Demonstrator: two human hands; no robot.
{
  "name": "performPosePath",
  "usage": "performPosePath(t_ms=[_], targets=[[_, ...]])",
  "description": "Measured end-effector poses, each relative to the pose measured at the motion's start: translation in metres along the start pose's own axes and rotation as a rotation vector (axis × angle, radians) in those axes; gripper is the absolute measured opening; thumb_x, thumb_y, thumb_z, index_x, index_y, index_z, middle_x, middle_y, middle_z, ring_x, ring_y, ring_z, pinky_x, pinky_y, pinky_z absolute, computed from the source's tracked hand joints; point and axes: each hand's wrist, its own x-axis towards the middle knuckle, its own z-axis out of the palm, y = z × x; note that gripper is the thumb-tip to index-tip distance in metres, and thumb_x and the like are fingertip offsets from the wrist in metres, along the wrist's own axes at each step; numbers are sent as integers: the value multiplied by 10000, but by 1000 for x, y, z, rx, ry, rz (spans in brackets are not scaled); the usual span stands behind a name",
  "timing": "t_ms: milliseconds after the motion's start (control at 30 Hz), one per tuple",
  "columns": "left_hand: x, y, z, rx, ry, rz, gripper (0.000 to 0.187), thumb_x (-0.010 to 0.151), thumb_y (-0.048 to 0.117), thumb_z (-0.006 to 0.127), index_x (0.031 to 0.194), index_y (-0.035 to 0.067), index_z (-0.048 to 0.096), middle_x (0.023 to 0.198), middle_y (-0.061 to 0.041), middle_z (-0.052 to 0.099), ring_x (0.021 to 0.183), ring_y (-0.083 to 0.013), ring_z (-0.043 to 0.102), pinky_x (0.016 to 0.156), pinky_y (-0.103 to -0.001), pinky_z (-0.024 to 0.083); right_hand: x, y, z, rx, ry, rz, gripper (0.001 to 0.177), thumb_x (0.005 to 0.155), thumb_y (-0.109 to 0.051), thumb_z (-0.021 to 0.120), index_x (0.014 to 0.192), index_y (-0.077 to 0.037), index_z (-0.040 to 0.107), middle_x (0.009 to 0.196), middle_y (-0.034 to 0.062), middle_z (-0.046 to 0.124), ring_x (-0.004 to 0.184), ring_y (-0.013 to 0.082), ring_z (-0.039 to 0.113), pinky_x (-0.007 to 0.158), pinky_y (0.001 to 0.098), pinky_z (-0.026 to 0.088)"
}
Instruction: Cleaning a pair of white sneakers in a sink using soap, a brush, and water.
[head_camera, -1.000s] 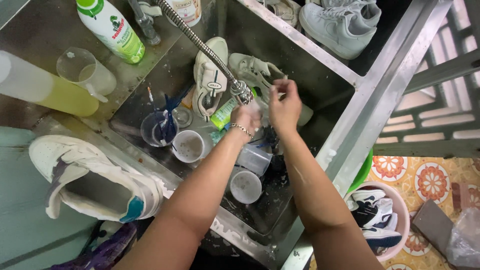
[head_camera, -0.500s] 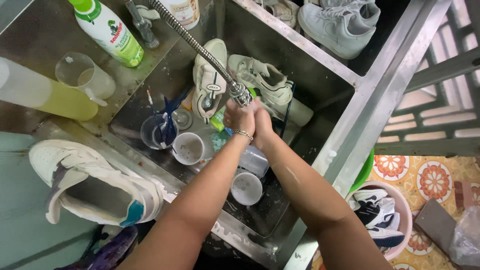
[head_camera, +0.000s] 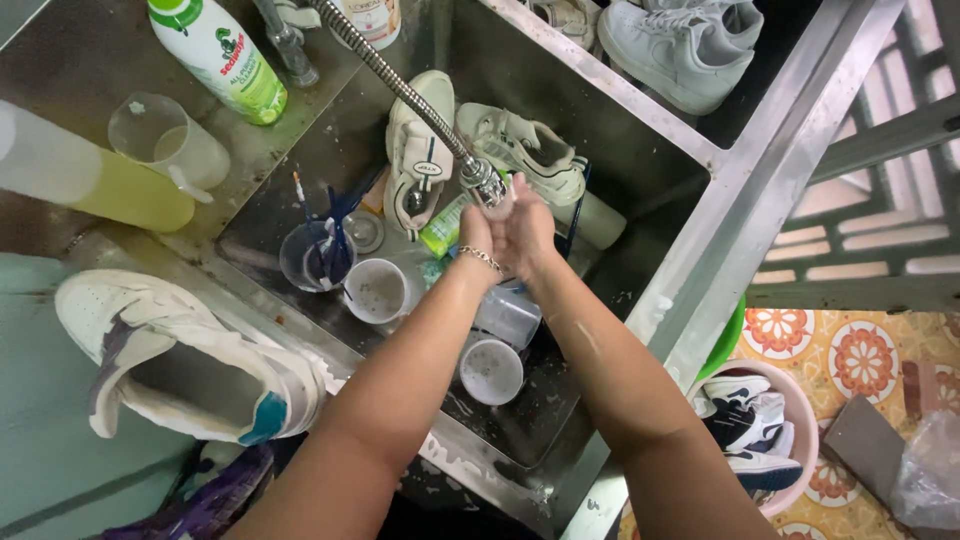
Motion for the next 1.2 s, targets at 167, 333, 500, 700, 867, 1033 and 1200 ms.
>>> performPosePath(t_ms=[167, 333, 500, 700, 867, 1033, 1200], targets=[[10, -14, -6, 171, 40, 52, 1149, 1065, 990, 557, 1912, 225, 429, 1892, -203, 528, 1694, -440, 590, 1416, -626, 470, 12, 4, -6, 210, 84, 44, 638, 1012, -723, 913, 768, -217, 611, 614, -47, 596, 682, 282, 806, 530, 406, 591], [26, -22, -10, 299, 68, 89, 1153, 1047, 991, 591, 1907, 241, 425, 1900, -181, 512, 1702, -434, 575, 1419, -640, 456, 3, 14, -28, -687, -24, -705, 572, 1069, -151, 669, 1629, -216, 763, 1686, 130, 725, 1390, 325, 672, 1283, 520, 497], [43, -29, -15, 439, 91, 128, 1158, 1030, 992, 624, 1901, 257, 420, 1909, -159, 497, 1710, -427, 559, 1422, -654, 442, 2, 2, -30, -923, 38, -949, 448, 1290, -201, 560, 1669, -236, 798, 1663, 121, 817, 1489, 460, 732, 1316, 638, 487], [64, -38, -17, 619, 134, 184, 1167, 1007, 993, 668, 1894, 278, 415, 1920, -129, 476, 1720, -418, 539, 1427, -673, 424, 41, 14, -33, -541, 53, -779, 468, 1284, -162, 689, 1728, -20, 660, 1465, 307, 838, 1156, 358, 877, 1113, 555, 669], [82, -44, -16, 796, 168, 240, 1179, 984, 994, 713, 1887, 299, 410, 1931, -99, 455, 1730, -410, 519, 1431, -693, 406, 34, 23, -23, -520, 164, -285, 773, 1150, -810, 722, 1567, -176, 870, 1630, 178, 829, 1618, 387, 702, 1374, 557, 503], [86, -60, -30, 925, 200, 283, 1189, 967, 995, 746, 1881, 316, 406, 1939, -77, 440, 1738, -403, 504, 1435, -707, 392, 32, 40, -26, -187, 95, -65, 771, 1150, -770, 743, 1597, -150, 852, 1559, 156, 849, 1480, 335, 774, 1331, 531, 554], [108, -58, -31, 1064, 227, 325, 1200, 950, 995, 780, 1876, 332, 402, 1947, -55, 424, 1746, -397, 488, 1438, -721, 378, 4, 31, -6, 74, 2, 48, 761, 1159, -817, 681, 1467, -158, 907, 1357, 109, 924, 1282, 335, 866, 1218, 566, 639]])
